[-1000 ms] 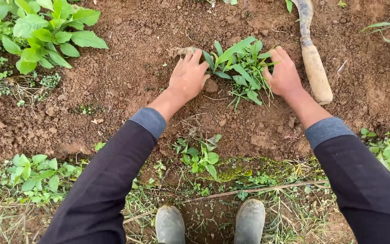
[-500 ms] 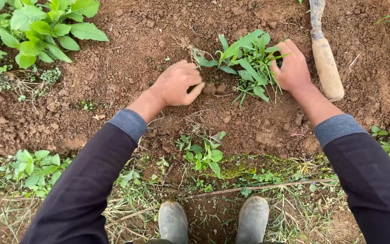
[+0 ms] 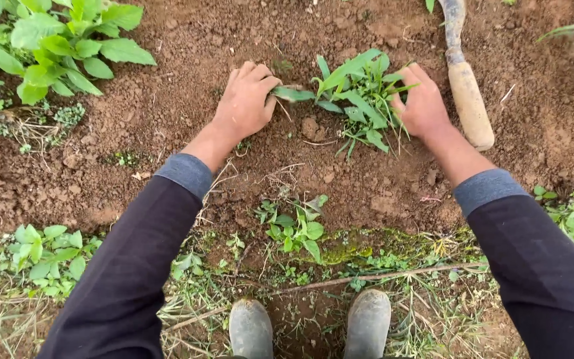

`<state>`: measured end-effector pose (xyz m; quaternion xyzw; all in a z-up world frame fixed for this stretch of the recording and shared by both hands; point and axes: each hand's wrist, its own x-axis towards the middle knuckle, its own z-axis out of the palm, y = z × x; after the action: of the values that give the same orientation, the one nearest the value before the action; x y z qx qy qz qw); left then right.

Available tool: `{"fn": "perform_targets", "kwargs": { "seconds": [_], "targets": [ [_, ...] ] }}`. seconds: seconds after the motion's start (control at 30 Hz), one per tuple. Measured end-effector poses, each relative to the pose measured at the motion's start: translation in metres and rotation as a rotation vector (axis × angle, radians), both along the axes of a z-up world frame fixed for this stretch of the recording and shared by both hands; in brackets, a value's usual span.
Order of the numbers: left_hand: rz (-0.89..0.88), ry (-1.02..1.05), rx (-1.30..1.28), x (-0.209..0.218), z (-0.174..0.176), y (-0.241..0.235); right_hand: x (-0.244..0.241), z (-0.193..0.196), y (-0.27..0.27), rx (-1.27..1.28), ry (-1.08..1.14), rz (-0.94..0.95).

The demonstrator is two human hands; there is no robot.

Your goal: Hand-weeding around a young plant in a field, using a sickle to loosen soil and clearing away pulled weeds.

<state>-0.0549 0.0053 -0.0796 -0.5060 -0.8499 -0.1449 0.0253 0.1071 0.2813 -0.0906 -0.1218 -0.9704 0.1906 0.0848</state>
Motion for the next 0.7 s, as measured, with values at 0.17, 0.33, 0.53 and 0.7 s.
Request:
{"fn": "perform_targets", "kwargs": {
  "seconds": [0.17,0.33,0.53,0.7],
  "targets": [
    [-0.306,0.179,0.071,0.023,0.014,-0.049,0.008,-0.011,0.016,-0.09,0.102,0.181],
    [-0.616,0.344,0.087,0.048,0.022,-0.049,0.014,0.019,-0.001,-0.314,0.018,0.084],
    [-0.551,0.211,-0.116,0.082,0.005,-0.004,0.008,0.032,-0.02,-0.173,-0.089,0.118],
    [-0.216,0.119,-0.081,0.092,-0.01,0.027,-0.005,0.009,-0.018,-0.054,-0.035,0.078]
  ]
}}
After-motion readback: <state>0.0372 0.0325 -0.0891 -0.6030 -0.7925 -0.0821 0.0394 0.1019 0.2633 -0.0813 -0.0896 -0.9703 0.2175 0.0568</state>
